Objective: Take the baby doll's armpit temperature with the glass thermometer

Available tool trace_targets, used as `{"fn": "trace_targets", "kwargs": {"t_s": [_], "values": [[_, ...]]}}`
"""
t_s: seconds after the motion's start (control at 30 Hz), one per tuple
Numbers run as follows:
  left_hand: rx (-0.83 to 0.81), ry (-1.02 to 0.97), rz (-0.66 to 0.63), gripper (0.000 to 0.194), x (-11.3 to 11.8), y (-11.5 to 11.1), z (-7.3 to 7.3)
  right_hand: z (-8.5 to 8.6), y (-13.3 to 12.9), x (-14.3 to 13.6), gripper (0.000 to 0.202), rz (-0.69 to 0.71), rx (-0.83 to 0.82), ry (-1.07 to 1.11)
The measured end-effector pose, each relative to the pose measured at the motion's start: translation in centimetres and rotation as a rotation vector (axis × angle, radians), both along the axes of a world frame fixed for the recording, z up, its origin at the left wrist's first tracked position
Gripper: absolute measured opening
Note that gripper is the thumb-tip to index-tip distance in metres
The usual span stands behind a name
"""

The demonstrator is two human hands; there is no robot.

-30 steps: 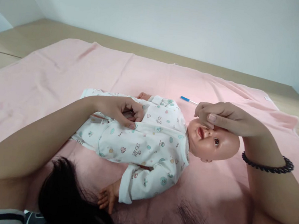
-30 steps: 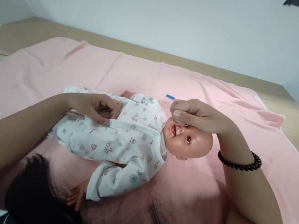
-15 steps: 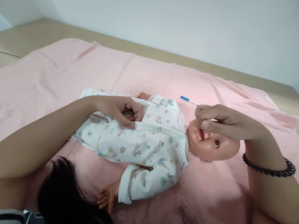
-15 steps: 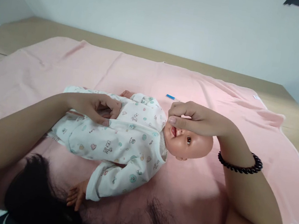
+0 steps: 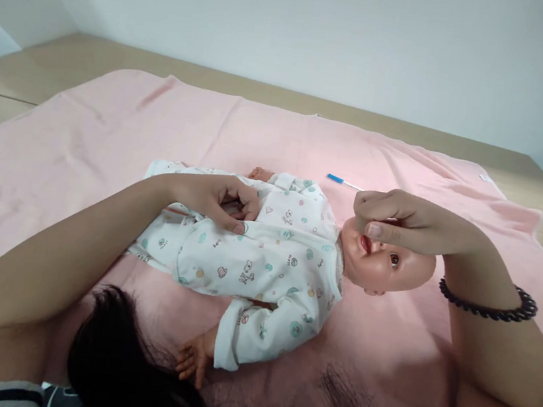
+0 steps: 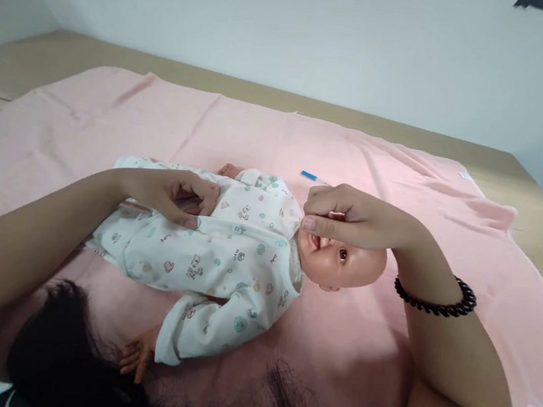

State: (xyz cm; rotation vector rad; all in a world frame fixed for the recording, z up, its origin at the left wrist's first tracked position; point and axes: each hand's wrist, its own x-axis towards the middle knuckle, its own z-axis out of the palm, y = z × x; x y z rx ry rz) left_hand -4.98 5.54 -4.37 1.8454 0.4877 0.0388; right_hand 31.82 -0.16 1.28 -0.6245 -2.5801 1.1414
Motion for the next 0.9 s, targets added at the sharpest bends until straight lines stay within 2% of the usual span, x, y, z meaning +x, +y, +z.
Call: {"fn": "trace_targets", "kwargs": {"t_s": [0.3, 0.43, 0.67, 0.9], "values": [[-0.002, 0.004, 0.007, 0.020, -0.05, -0.06, -0.05, -0.14, 0.14, 0.05, 0.039, 0.042, -0.019, 0.015], [-0.017, 0.008, 0.013, 0.018, 0.01, -0.16, 0.06, -0.33, 0.48, 0.39, 0.047, 0.032, -0.059, 0.022], [-0.032, 0.008, 0.018, 0.017, -0.02, -0.09, -0.01, -0.35, 0.49, 0.15, 0.058, 0.010, 0.089, -0.069], [-0.016, 0.011, 0.011, 0.016, -0.03, -0.06, -0.05, -0.33, 0.55, 0.20, 0.068, -0.039, 0.013, -0.065]]}}
